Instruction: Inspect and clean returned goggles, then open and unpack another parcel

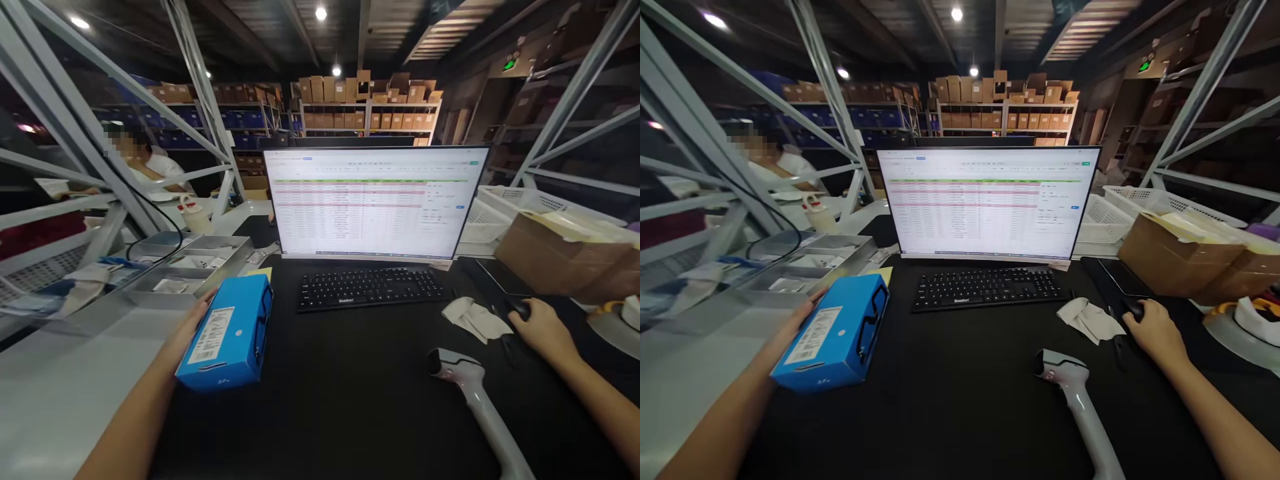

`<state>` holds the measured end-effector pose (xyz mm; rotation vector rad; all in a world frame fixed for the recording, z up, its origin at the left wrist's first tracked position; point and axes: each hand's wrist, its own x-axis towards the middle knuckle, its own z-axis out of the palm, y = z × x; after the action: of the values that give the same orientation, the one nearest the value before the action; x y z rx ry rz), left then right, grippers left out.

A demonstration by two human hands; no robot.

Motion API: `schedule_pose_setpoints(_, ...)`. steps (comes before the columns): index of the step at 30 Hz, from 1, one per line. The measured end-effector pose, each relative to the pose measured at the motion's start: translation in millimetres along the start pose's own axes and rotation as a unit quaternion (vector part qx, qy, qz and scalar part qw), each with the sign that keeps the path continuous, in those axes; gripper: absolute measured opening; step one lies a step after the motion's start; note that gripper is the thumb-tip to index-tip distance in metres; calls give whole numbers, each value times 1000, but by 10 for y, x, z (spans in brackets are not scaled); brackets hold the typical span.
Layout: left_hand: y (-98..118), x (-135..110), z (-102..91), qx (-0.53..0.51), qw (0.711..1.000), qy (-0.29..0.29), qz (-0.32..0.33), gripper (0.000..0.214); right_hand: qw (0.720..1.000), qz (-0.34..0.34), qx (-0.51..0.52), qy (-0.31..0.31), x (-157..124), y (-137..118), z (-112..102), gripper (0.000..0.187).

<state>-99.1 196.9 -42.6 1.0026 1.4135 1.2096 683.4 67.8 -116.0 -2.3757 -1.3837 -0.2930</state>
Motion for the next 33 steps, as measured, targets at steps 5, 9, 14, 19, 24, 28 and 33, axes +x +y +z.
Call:
schedule_pose_setpoints(5,28,-34,17,-36,999,-2,-10,103,1000,3,-13,-4,3,5,1,54)
schedule_pose_setpoints(9,42,-24,13,-6,1000,20,-10,116,1000,-12,-11,-4,12,64,50,54)
schedule_pose_setpoints(14,66,-42,19,24,999,2,-24,105,1000,-13,-10,-6,16,106,91,53)
schedule_pose_setpoints(19,166,-98,79,21,999,13,-32,100,1000,-3,-6,0,18,109,100,56)
schedule_pose_setpoints(24,95,-49,32,20,1000,4,-7,99,999,-10,31,1,4,121,103,56)
schedule_pose_setpoints(28,11,5,-38,26,1000,-12,-4,101,999,-17,45,-1,-15,122,102,56)
schedule_pose_setpoints(33,20,18,-47,40,999,-7,-18,104,998,-26,59,-2,-17,132,113,53)
